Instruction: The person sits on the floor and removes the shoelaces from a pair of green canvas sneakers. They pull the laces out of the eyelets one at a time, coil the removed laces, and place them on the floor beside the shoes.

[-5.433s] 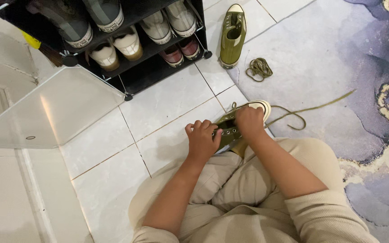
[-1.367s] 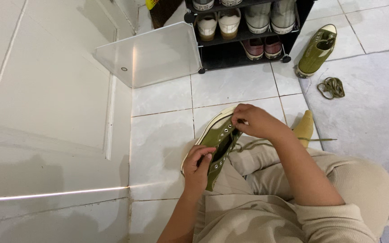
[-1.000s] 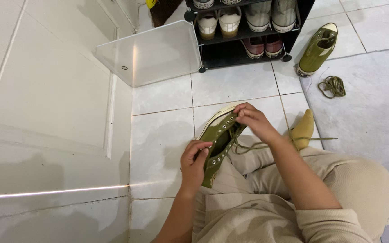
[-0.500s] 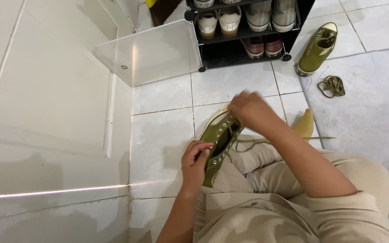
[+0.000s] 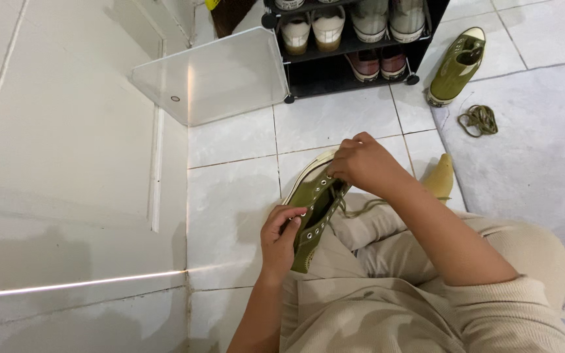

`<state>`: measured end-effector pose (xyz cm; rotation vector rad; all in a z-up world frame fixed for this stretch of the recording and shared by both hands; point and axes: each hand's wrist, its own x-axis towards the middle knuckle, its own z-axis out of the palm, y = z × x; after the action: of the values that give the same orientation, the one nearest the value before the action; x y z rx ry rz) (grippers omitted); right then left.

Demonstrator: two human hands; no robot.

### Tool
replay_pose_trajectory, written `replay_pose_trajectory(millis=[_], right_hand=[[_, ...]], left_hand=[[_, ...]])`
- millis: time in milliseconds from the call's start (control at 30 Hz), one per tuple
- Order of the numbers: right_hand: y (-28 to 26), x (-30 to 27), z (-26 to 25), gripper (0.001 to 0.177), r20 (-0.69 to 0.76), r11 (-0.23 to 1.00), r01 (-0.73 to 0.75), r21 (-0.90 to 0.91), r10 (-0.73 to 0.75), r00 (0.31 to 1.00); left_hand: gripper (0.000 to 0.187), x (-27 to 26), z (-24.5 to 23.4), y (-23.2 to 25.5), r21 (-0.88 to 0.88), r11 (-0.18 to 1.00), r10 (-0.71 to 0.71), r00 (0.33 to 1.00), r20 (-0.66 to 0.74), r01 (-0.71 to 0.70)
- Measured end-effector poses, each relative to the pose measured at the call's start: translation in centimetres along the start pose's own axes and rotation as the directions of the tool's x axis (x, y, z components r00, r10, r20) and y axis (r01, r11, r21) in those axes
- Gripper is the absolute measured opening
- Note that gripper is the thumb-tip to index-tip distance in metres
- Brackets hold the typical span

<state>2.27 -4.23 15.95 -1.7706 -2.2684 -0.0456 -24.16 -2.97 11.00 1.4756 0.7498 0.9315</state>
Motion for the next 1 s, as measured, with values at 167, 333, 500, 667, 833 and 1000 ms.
replay_pose_trajectory(millis=[167,333,500,667,833,1000], right_hand=[[3.2,-0.4,0.0,0.017,-0.379,0.927,-0.282,-0.246,0.176,0.908],[4.8,-3.0,-0.9,0.019,-0.45,0.804,-0.529,0.272,0.592,0.669],[1.0,-2.4,0.3,0.037,-0.366,0.991,0.029,0.127,0.02,0.931],[0.2,-0.4,0.4,0.016,-0.011,0.986,0.048,-0.159,-0.05,0.999],[6.7,-1.5,-2.4,0.008,-0.588,0.889,-0.454,-0.051,0.341,0.734],[8.0,-3.8,-2.0,0.024,-0.446,0.794,-0.605,0.065,0.565,0.694]], left_hand=[[0.016,0.0,-0.6,-0.9,-0.025,1.0,-0.006,1.0,-0.03,0.005],[0.016,-0.1,-1.3,-1.8,-0.116,0.99,-0.078,0.996,-0.034,0.074],[0.016,0.4,-1.4,-1.8,-0.112,0.991,-0.068,0.998,-0.008,0.067],[0.017,0.3,-0.9,-1.1,-0.101,0.989,-0.111,0.994,-0.001,0.11],[0.016,0.0,-1.0,-0.5,-0.124,0.984,-0.125,0.992,0.006,0.125],[0.016,0.1,-0.5,-0.3,-0.026,0.994,-0.106,0.994,0.019,0.106]])
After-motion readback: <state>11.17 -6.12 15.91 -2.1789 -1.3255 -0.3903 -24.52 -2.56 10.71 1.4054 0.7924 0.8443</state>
